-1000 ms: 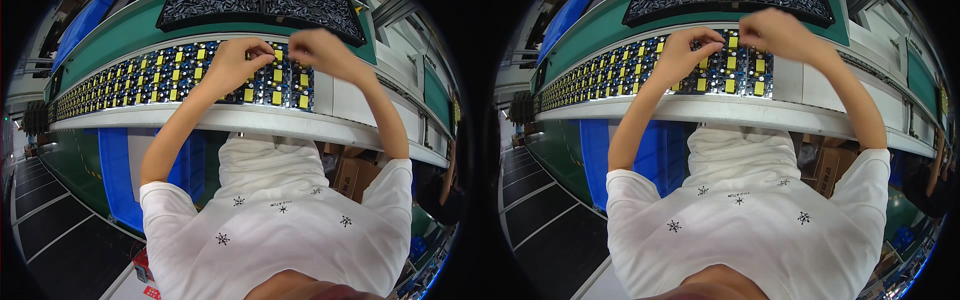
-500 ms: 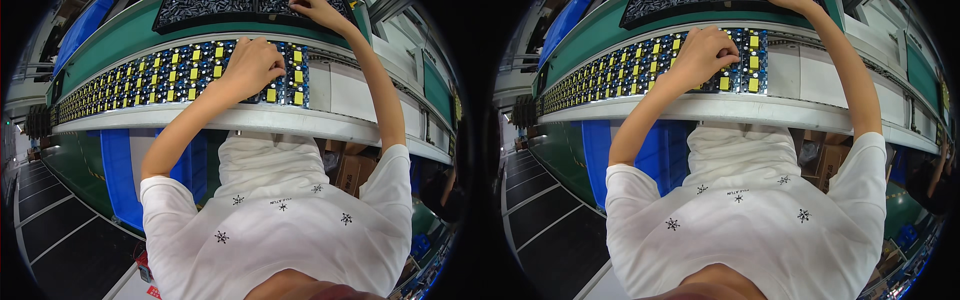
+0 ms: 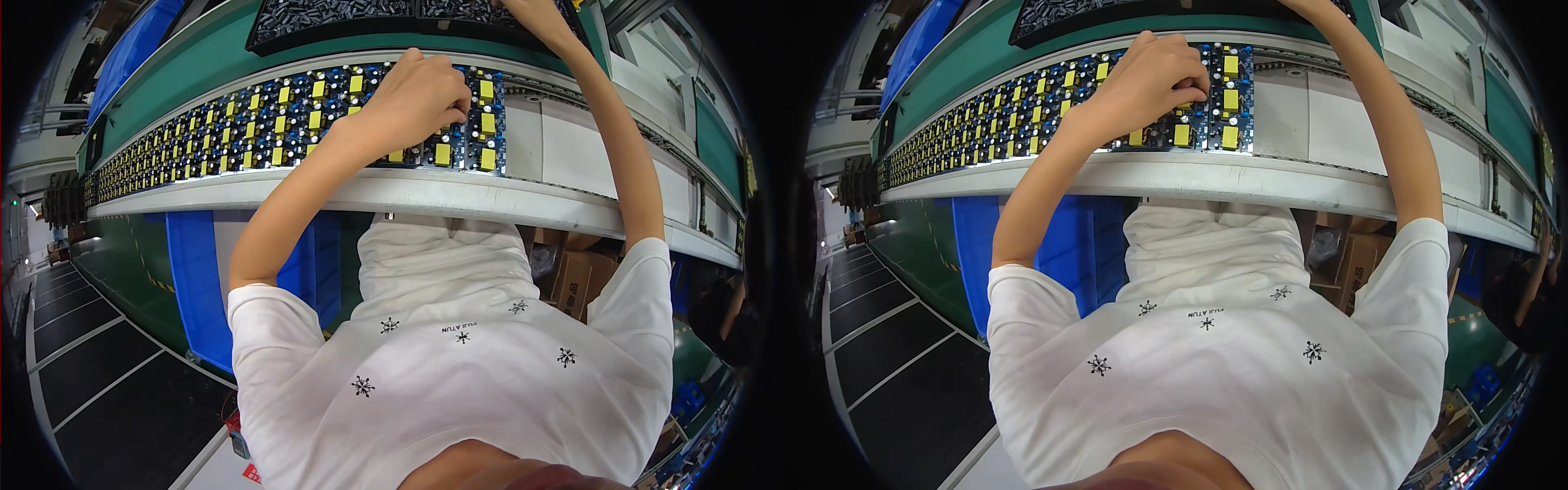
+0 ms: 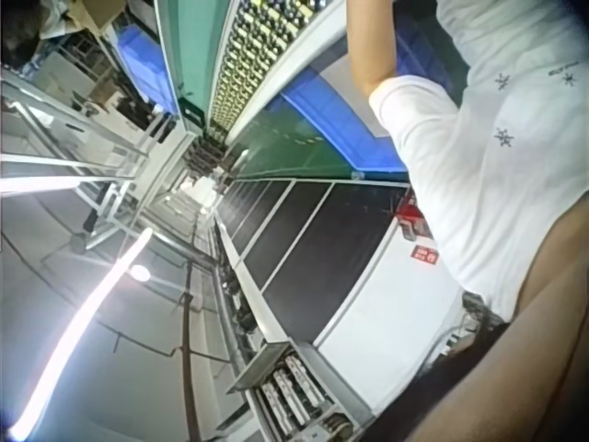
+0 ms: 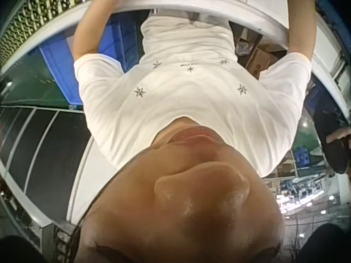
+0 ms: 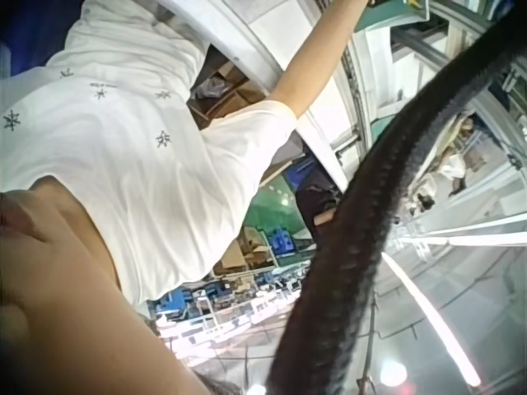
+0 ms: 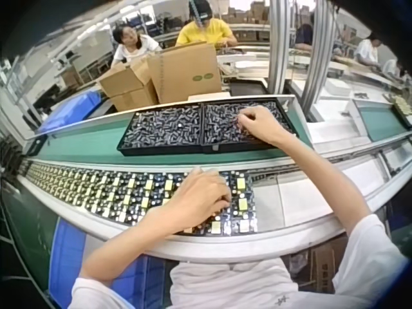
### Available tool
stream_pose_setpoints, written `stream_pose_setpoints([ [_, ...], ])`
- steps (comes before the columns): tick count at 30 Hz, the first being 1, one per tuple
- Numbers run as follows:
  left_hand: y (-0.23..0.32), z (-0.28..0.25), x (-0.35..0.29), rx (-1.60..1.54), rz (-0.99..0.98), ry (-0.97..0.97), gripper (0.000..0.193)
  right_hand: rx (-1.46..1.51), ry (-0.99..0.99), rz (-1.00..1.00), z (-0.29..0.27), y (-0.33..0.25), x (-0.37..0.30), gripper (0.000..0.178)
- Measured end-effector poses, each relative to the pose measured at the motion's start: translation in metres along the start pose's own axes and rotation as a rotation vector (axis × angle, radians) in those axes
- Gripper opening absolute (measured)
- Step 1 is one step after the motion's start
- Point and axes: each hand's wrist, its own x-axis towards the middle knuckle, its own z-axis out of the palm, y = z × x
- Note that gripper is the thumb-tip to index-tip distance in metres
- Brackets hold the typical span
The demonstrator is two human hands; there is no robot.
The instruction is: Manual assembly of electronic components onto a printed circuit board on a conveyor line.
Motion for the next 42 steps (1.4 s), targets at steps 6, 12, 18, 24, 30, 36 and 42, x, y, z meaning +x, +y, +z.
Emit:
stream_pose_setpoints([
  [6,-0.002,-0.002,-0.001,-0.039,0.089,-0.019,0.008,0.181,0.033,0.076,-0.001,-0.007,-0.002,0.029],
  [12,-0.005,0.001,0.005,-0.104,0.065,-0.05,0.008,0.314,0.105,0.108,-0.009,-0.025,-0.011,0.026],
  [18,-0.043,-0.003,0.024,-0.247,-0.146,0.33,0.018,0.381,-0.084,-0.016,-0.017,-0.042,-0.058,0.011],
  [24,-0.12,-0.015,0.059,0.035,-0.33,0.476,0.008,0.55,-0.322,0.076,-0.023,-0.092,-0.102,0.011],
  [30,-0.113,-0.016,0.069,0.147,-0.428,0.484,0.011,0.61,-0.386,0.169,-0.027,-0.101,-0.123,0.012],
  [36,-0.112,-0.016,0.052,0.02,-0.227,0.79,0.007,0.641,-0.398,0.189,-0.02,-0.111,-0.13,0.011],
  [42,-0.05,-0.034,0.004,-0.276,-0.252,0.668,0.008,0.468,-0.436,0.081,-0.013,-0.125,-0.129,0.017],
])
